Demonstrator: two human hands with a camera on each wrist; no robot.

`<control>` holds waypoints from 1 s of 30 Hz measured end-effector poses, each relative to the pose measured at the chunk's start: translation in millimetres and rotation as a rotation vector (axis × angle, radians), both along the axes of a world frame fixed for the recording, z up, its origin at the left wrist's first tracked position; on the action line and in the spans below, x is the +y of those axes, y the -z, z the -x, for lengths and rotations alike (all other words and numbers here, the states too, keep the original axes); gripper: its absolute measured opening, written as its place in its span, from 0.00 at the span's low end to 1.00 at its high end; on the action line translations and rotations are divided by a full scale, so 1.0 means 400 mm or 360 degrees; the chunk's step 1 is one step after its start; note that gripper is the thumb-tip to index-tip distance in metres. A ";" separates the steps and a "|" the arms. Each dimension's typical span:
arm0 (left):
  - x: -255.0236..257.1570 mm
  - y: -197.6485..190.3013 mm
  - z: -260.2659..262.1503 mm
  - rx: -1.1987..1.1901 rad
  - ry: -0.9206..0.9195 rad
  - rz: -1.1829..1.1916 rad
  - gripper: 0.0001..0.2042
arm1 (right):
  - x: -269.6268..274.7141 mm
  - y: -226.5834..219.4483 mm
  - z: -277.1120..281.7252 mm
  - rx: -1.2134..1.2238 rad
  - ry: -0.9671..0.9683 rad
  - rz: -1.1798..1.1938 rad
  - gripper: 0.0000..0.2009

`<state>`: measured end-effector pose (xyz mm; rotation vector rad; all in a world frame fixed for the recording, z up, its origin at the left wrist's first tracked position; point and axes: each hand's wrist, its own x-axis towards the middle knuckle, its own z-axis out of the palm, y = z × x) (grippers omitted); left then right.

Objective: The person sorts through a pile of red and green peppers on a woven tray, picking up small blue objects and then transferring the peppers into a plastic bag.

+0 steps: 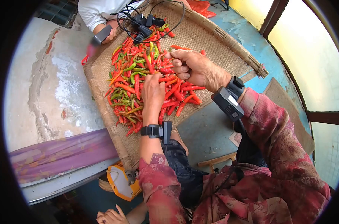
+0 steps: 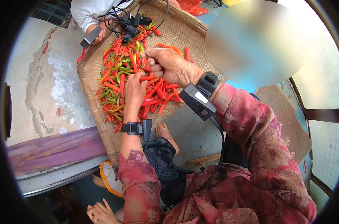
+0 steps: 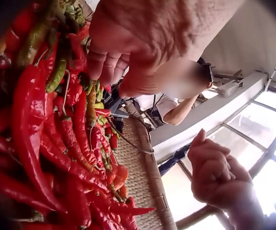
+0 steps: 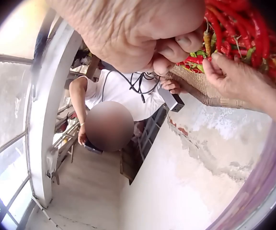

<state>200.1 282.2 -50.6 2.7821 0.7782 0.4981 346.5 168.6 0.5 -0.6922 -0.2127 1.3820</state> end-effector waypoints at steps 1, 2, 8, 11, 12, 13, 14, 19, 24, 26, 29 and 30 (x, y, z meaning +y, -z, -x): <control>-0.022 0.010 -0.007 0.0037 -0.0015 -0.0113 0.11 | -0.001 -0.001 0.001 -0.0004 -0.0006 0.0000 0.08; -0.036 0.015 -0.012 0.0074 -0.0031 -0.0226 0.09 | -0.002 -0.001 0.001 -0.0003 -0.0005 0.0000 0.08; -0.043 -0.009 -0.025 0.0235 -0.0023 -0.0137 0.05 | -0.017 -0.007 -0.012 -0.0016 -0.0010 -0.0013 0.09; -0.034 -0.042 -0.032 0.0347 -0.0139 0.0183 0.11 | -0.024 -0.007 -0.021 -0.0024 0.0024 -0.0014 0.09; -0.035 -0.038 -0.029 0.0353 -0.0133 0.0182 0.11 | -0.025 -0.008 -0.022 -0.0024 0.0027 -0.0015 0.09; -0.038 -0.034 -0.023 0.0351 -0.0101 0.0048 0.10 | -0.025 -0.010 -0.022 -0.0029 0.0029 -0.0017 0.09; -0.038 -0.030 -0.019 0.0345 -0.0069 -0.0088 0.09 | -0.026 -0.012 -0.023 -0.0030 0.0033 -0.0021 0.09; -0.033 -0.006 -0.024 0.0504 -0.0040 -0.0200 0.11 | -0.027 -0.013 -0.024 0.0009 0.0032 0.0004 0.08; -0.032 -0.040 -0.036 0.0220 -0.0097 0.0156 0.12 | -0.031 -0.015 -0.029 0.0037 0.0048 -0.0018 0.09; -0.007 -0.049 -0.043 -0.0225 -0.0241 0.0636 0.13 | -0.030 -0.014 -0.029 0.0015 0.0033 0.0005 0.09; 0.058 -0.061 -0.029 -0.0904 -0.0410 0.0908 0.10 | -0.030 -0.009 -0.027 0.0000 0.0030 -0.0045 0.09; 0.046 -0.077 -0.031 -0.1230 -0.0555 0.0994 0.15 | -0.029 -0.008 -0.027 0.0000 0.0030 -0.0043 0.09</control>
